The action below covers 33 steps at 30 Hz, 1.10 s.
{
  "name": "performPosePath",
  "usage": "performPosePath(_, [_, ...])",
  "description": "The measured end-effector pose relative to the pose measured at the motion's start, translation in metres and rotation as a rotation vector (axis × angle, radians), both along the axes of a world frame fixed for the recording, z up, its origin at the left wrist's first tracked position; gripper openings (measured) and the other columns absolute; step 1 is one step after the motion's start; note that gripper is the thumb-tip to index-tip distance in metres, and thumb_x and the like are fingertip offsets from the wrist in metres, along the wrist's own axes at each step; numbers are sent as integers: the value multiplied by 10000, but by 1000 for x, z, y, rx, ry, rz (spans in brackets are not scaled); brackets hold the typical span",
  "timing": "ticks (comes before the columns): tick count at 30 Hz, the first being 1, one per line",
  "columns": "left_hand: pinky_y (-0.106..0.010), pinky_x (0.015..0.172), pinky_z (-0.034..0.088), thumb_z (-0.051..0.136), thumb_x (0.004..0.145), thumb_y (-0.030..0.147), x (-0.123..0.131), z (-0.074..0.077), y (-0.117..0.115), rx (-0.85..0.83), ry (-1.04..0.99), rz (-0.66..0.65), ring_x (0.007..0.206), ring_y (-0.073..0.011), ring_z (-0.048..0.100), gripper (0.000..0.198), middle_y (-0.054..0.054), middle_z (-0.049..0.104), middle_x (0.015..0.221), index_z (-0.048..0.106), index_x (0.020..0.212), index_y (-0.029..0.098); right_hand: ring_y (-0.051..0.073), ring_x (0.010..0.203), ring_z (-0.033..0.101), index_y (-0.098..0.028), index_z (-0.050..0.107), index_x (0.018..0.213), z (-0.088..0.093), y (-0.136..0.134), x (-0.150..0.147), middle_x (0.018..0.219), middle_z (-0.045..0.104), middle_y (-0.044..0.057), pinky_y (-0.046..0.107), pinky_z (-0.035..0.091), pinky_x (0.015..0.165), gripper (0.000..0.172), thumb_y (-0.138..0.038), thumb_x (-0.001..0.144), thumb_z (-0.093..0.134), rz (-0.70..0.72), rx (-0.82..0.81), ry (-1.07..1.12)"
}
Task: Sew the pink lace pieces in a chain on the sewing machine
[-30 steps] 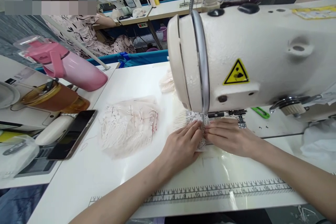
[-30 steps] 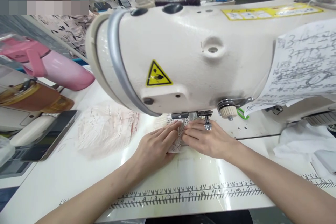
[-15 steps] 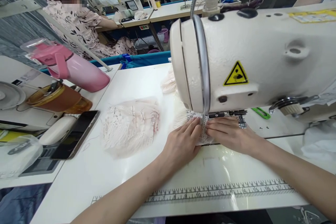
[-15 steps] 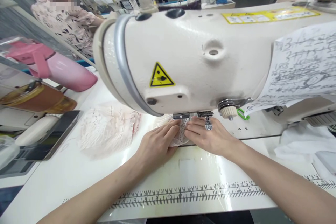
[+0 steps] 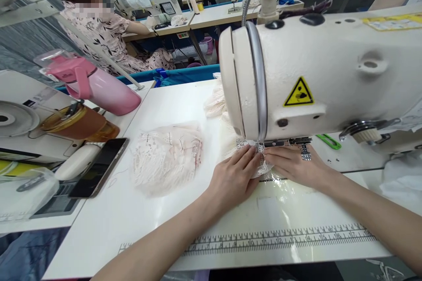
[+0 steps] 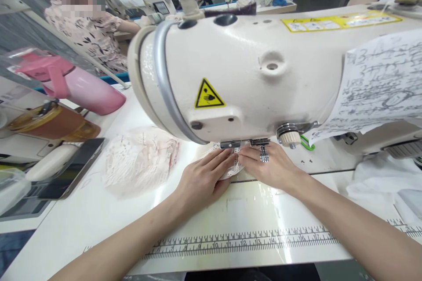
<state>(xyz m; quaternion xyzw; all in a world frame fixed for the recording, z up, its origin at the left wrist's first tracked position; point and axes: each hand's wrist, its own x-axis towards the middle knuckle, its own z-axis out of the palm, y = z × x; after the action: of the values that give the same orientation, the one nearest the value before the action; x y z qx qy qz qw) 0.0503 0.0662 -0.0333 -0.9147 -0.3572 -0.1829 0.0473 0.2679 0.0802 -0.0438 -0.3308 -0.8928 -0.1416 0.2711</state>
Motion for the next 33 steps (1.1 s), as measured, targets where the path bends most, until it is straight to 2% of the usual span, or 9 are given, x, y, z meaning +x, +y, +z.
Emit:
performPosePath(5, [-390,895,568,447,919,233,-1,-1,2,6,26,-6,1218,-265,549,376,-110,589,1300,568,1261,130,149,762,640,-209,646,928,4,2,1,947,714,0,307,476,666,257,-102,890,415,27,-123,78])
performPosePath(10, [-398,920,554,435,927,226,0,-3,5,-10,27,-3,1248,-267,521,385,-115,571,1322,548,1284,135,153,738,632,-243,655,865,18,-2,-1,820,699,-4,316,496,679,323,-116,926,365,2,-329,209])
performPosePath(14, [-402,934,547,448,929,222,1,-4,6,-16,20,-1,1271,-276,497,378,-130,563,1327,547,1281,124,162,674,617,-253,654,874,12,-2,-2,726,663,-7,320,521,646,247,-183,931,425,-53,-418,300])
performPosePath(18, [-404,998,510,425,941,166,0,-4,8,40,-23,-67,1254,-244,517,329,-104,587,1303,566,1236,126,160,723,629,-252,659,870,-6,2,-2,812,690,1,312,522,666,218,-194,924,455,-71,-344,260])
performPosePath(21, [-366,1024,493,413,943,126,0,-2,8,52,-33,-137,1203,-201,564,271,-87,619,1262,597,1143,121,152,738,639,-236,662,961,-14,1,0,913,713,11,294,499,606,206,-214,932,459,-98,-121,125])
performPosePath(23, [-352,1009,505,414,944,125,0,0,8,44,-29,-136,1168,-192,592,235,-95,642,1225,609,1075,117,151,784,645,-218,646,1050,-15,0,1,1015,711,28,287,484,594,212,-199,928,473,-85,-15,7])
performPosePath(28, [-337,1009,507,429,931,118,-1,2,9,40,-49,-87,1124,-187,621,188,-95,670,1173,613,969,123,153,965,614,-214,625,1116,-7,-4,-2,1122,673,50,294,487,799,359,-22,877,439,-15,-113,-105])
performPosePath(30, [-341,1008,508,430,917,104,-2,2,10,40,-58,-72,1120,-191,624,191,-97,670,1173,612,970,124,159,991,603,-215,631,1111,-5,-4,-6,1115,672,51,302,474,841,340,-38,880,455,-3,-134,-99])
performPosePath(33, [-359,994,520,430,884,88,-2,1,9,29,-69,-51,1117,-206,626,208,-105,673,1165,605,991,125,158,981,600,-202,647,1059,-5,-5,-12,1071,679,43,295,459,823,266,-87,894,472,5,-112,-77])
